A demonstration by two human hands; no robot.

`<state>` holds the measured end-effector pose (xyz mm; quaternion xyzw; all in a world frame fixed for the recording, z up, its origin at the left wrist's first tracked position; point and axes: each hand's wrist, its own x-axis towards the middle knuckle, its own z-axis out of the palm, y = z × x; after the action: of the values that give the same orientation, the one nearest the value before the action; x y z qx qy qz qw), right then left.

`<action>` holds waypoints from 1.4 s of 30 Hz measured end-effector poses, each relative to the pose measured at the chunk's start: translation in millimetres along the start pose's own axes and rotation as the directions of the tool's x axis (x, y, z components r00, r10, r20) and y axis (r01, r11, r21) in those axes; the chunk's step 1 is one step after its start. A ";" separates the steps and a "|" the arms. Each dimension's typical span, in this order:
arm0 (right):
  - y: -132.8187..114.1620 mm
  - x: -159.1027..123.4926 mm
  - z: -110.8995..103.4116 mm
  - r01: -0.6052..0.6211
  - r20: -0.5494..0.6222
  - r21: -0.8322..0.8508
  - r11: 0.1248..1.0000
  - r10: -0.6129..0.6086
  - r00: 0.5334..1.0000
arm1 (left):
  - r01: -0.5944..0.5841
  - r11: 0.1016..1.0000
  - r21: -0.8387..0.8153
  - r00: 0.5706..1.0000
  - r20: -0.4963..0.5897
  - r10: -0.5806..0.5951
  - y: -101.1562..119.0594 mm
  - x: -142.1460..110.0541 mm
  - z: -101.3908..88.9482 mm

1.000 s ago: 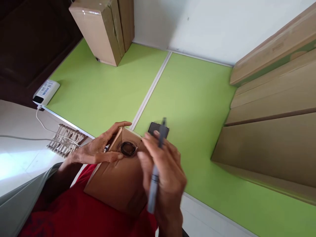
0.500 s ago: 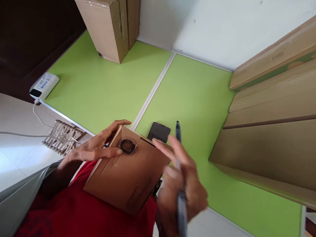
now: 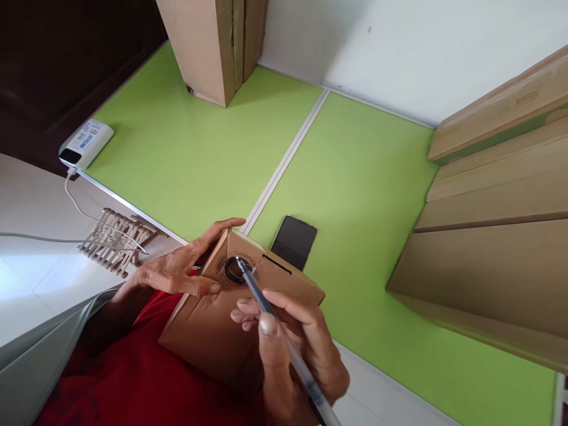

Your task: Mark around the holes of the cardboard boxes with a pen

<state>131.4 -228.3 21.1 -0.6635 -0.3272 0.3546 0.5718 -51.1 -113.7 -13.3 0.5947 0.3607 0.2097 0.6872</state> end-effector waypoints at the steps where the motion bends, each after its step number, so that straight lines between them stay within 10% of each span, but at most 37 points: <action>1: 0.0 0.6 -0.2 0.019 0.035 -0.038 0.999 -0.018 0.999 | 0.013 0.999 0.037 0.999 0.047 -0.015 0.3 -0.4 -1.1; 12: 3.9 7.5 -19.6 -0.030 0.161 -0.219 0.975 0.067 0.985 | 0.024 0.999 0.034 0.994 0.105 -0.028 -3.7 -1.4 -5.8; 20: 21.2 85.6 -70.9 -0.013 -0.302 -0.220 0.975 -0.055 0.952 | 0.019 0.997 -0.075 0.997 0.070 -0.014 -29.3 -5.7 -14.4; 24: 38.0 144.6 -86.1 -0.074 -0.102 -0.585 0.808 0.018 0.995 | 0.034 0.996 -0.084 0.997 0.066 -0.029 -37.0 -6.0 -16.6; 29: 59.4 183.6 -52.2 -0.068 0.019 -0.893 0.444 0.189 0.982 | 0.092 0.990 -0.105 0.995 0.053 -0.087 -36.2 -7.1 -15.8; 36: 65.8 173.1 -35.5 -0.082 -0.017 -0.962 0.259 0.245 0.969 | 0.107 0.992 -0.061 0.994 -0.002 -0.107 -37.3 -6.7 -21.9; 42: 51.1 107.7 -20.9 -0.115 -0.012 -0.957 0.268 0.357 0.934 | 0.131 0.979 -0.156 0.985 -0.090 -0.146 -36.1 -16.9 -37.0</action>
<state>208.1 -155.7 -37.9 -0.8713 -0.4262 0.2420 -0.0245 -94.7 -108.6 -45.3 0.5038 0.4187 0.2176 0.7236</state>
